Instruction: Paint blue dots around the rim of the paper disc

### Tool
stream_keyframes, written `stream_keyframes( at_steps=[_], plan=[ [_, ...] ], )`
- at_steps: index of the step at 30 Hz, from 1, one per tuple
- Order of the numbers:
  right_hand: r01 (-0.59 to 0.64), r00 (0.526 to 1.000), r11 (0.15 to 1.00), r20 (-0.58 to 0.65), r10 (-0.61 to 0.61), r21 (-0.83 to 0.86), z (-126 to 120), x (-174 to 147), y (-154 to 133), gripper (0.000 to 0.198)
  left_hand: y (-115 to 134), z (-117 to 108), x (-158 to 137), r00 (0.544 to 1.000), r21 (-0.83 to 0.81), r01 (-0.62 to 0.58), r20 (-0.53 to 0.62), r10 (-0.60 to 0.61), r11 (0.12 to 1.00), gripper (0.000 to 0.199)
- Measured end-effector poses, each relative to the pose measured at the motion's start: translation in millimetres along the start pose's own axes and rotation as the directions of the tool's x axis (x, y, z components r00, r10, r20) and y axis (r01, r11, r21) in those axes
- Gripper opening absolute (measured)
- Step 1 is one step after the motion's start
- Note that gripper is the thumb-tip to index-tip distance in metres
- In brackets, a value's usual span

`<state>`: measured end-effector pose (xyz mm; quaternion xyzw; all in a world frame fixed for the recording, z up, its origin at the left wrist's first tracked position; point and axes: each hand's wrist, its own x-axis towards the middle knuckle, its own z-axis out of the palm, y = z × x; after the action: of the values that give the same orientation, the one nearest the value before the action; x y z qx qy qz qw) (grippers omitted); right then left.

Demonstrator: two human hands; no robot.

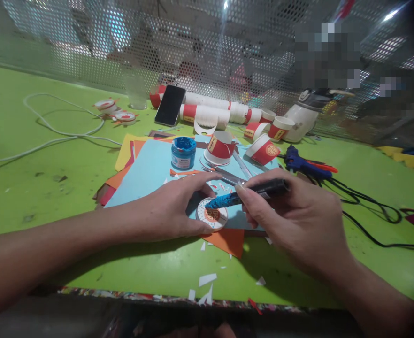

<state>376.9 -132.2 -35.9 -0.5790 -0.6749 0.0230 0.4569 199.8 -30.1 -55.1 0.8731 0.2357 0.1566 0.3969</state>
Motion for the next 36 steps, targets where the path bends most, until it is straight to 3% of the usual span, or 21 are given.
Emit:
stream_keyframes(
  at_steps=[3, 8, 10, 17, 24, 36],
  plan=[
    [-0.025, 0.999, 1.0, -0.031, 0.025, 0.011, -3, -1, -2, 0.012, -1, 0, -1, 1.0, -0.005, 0.008, -0.007, -0.008, 1.0, 0.074],
    [-0.132, 0.966, 0.99, -0.23, 0.117, -0.051, -15, 0, -8, 0.013, 1, 0, -2, 1.0, 0.014, 0.023, -0.006, -0.023, 1.0, 0.075],
    [-0.158, 0.959, 0.986, -0.246, 0.139, -0.06, -17, 1, -7, 0.014, 1, 0, -2, 0.999, 0.019, 0.033, -0.008, -0.033, 0.999, 0.077],
    [-0.113, 0.965, 0.992, -0.242, 0.098, -0.051, -14, 2, -4, 0.012, -1, 0, -2, 0.999, 0.028, 0.044, 0.005, -0.044, 0.999, 0.077],
    [-0.042, 0.994, 0.997, -0.102, 0.049, 0.068, -4, -1, -3, 0.007, -2, 0, -1, 1.0, -0.01, -0.013, 0.013, 0.013, 1.0, 0.075],
    [-0.037, 0.998, 0.999, -0.041, 0.038, 0.004, -2, 0, 2, 0.012, -4, -1, -2, 0.998, 0.032, -0.055, 0.016, 0.055, 0.998, 0.073]
  ],
)
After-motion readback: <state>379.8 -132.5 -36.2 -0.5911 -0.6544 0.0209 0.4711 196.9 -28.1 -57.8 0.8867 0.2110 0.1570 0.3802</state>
